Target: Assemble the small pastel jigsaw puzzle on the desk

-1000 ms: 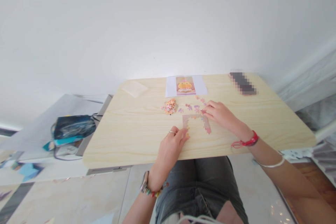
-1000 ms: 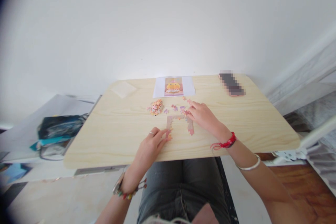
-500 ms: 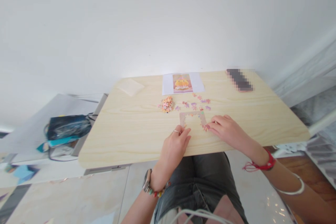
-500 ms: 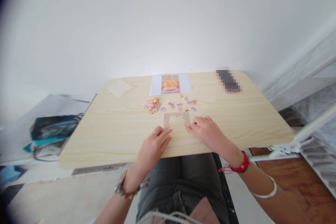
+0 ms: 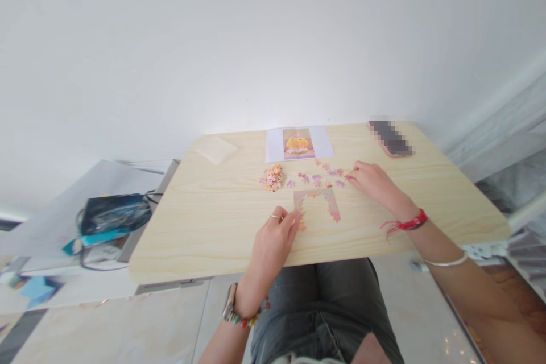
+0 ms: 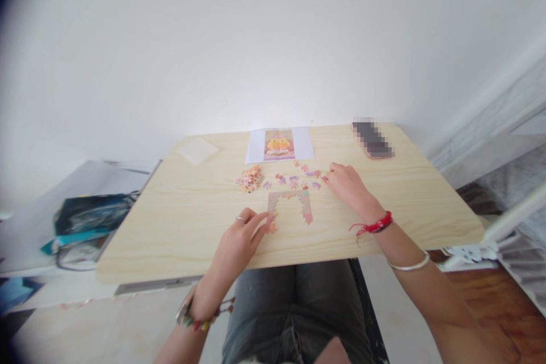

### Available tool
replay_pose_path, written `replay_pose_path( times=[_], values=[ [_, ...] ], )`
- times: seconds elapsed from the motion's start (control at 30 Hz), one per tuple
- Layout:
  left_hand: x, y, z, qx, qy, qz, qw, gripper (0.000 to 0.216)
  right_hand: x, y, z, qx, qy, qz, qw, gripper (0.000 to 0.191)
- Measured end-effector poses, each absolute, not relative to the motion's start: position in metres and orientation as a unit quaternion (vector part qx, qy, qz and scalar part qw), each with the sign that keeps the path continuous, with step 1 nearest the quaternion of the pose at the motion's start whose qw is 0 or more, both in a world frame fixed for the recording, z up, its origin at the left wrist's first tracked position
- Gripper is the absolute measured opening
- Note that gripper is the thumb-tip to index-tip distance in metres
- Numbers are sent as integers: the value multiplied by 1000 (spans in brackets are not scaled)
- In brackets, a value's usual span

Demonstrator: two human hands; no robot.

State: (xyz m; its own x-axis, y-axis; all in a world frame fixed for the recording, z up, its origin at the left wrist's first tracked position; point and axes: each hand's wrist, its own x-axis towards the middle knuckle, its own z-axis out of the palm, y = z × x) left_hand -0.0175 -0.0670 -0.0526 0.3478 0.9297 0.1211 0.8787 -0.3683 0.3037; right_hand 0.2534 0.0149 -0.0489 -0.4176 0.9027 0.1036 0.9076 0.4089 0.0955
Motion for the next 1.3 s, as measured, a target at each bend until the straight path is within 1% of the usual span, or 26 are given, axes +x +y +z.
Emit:
replay_pose_path(
  times=[0.13, 0.23, 0.37, 0.53, 0.67, 0.8, 0.97, 1.13, 1.3],
  values=[
    [-22, -65, -56, 813, 559, 140, 84, 26, 248, 12, -43, -544, -836, -75, 13, 26],
    [-24, -63, -60, 813, 559, 144, 80, 25, 232, 15, -37, -531, -844, -50, 55, 25],
    [-24, -62, -63, 813, 558, 150, 76, 24, 192, 26, -37, -495, -861, 22, 113, 22],
    [-28, -64, -64, 811, 561, 150, 76, 24, 152, 43, -47, -540, -835, 42, 95, 26],
    [-34, -64, -66, 803, 572, 148, 74, 25, 147, 51, -50, -544, -834, 54, 78, 22],
    [-34, -64, -67, 801, 573, 151, 78, 25, 154, 51, -49, -536, -835, 70, 100, 17],
    [-28, -68, -60, 809, 561, 154, 84, 24, 180, 22, -38, -476, -863, 89, 145, 12],
    [-12, -77, -60, 832, 529, 136, 101, 24, 205, -34, -33, -425, -895, 73, 116, 11],
    [10, -84, -63, 862, 485, 87, 120, 23, 210, -64, -44, -441, -892, 30, 99, 10]
  ],
)
